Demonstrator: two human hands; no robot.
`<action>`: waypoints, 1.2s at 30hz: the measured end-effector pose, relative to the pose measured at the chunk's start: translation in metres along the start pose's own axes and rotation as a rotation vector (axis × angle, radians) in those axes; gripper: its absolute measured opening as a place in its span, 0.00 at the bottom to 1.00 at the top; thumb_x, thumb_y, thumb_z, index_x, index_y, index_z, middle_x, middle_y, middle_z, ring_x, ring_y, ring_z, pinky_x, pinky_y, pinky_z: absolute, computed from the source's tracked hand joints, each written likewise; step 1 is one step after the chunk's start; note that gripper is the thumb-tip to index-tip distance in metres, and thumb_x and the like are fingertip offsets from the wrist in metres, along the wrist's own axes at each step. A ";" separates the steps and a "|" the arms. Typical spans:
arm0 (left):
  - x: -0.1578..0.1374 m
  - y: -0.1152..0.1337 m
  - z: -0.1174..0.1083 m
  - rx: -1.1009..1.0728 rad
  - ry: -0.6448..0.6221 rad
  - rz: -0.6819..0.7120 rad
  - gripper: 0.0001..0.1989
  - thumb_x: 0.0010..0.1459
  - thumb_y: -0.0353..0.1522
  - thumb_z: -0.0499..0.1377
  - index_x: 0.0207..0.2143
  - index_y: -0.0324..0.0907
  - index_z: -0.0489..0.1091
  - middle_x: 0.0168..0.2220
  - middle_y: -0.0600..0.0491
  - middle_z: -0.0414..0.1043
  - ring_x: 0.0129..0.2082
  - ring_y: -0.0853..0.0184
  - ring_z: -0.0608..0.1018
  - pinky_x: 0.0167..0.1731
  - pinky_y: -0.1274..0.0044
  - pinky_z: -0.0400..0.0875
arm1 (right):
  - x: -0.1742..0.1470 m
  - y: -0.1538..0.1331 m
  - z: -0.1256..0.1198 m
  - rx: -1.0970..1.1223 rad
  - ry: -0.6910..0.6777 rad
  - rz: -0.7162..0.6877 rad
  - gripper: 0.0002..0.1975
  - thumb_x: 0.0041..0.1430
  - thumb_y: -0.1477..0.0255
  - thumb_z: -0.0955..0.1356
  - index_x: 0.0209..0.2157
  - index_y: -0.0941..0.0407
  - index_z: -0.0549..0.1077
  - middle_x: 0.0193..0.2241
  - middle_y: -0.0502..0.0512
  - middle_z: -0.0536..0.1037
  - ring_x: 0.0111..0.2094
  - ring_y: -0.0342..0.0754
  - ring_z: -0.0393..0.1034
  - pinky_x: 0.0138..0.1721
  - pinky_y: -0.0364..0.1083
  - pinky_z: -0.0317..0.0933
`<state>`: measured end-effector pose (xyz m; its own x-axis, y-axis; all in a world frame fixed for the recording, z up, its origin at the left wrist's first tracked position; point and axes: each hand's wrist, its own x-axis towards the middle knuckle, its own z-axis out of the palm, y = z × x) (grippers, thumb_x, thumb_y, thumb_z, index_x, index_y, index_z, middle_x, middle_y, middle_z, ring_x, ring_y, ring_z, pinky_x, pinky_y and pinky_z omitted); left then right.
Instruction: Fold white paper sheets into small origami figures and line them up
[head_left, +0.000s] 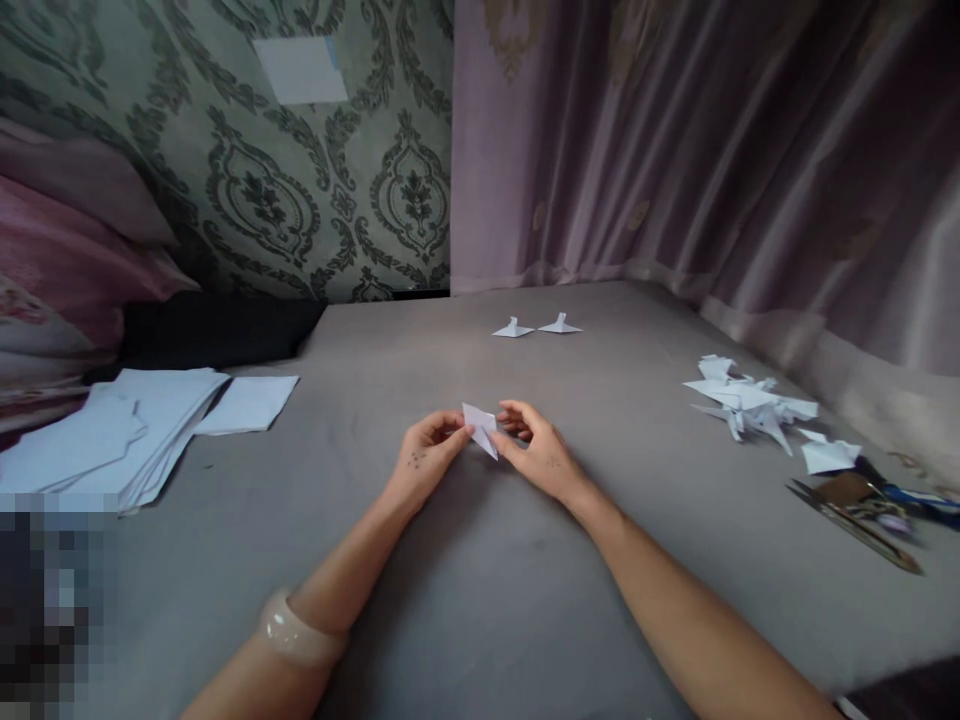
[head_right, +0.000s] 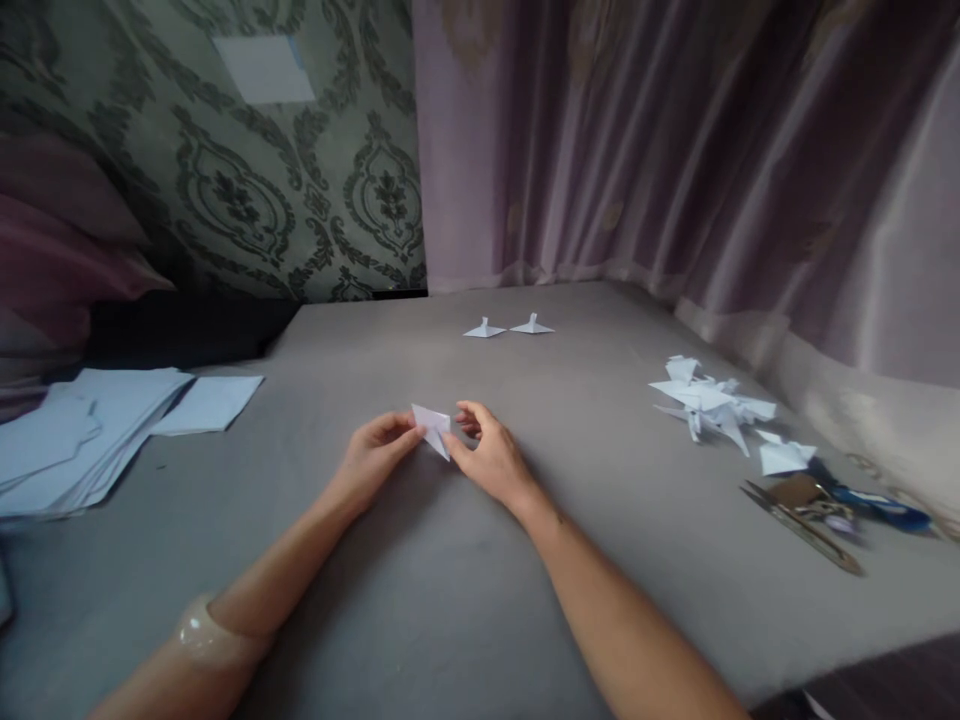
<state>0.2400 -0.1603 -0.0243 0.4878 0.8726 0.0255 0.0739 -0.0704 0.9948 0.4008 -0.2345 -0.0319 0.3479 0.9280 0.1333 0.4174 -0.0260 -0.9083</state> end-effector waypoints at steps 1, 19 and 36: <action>-0.001 0.003 0.001 -0.093 0.004 -0.027 0.11 0.50 0.38 0.63 0.30 0.39 0.71 0.31 0.53 0.74 0.29 0.70 0.73 0.34 0.78 0.66 | -0.001 -0.002 0.001 0.105 -0.016 0.037 0.22 0.52 0.68 0.69 0.50 0.55 0.66 0.44 0.58 0.76 0.42 0.47 0.72 0.44 0.47 0.65; -0.012 0.009 0.007 -0.416 -0.108 -0.033 0.07 0.52 0.33 0.64 0.34 0.40 0.75 0.32 0.53 0.75 0.32 0.72 0.74 0.37 0.79 0.67 | -0.018 -0.032 0.010 0.190 0.155 -0.207 0.13 0.55 0.72 0.68 0.43 0.54 0.68 0.30 0.50 0.74 0.31 0.43 0.70 0.36 0.44 0.66; -0.014 0.013 0.005 -0.389 -0.089 -0.081 0.07 0.52 0.34 0.65 0.30 0.40 0.76 0.27 0.55 0.74 0.27 0.74 0.71 0.32 0.82 0.64 | -0.016 -0.034 0.008 0.210 0.076 -0.114 0.09 0.55 0.68 0.69 0.37 0.55 0.70 0.29 0.51 0.76 0.29 0.43 0.71 0.32 0.43 0.65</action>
<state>0.2387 -0.1756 -0.0124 0.5687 0.8212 -0.0464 -0.2111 0.2003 0.9567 0.3744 -0.2460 -0.0067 0.3745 0.8895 0.2616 0.2765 0.1622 -0.9472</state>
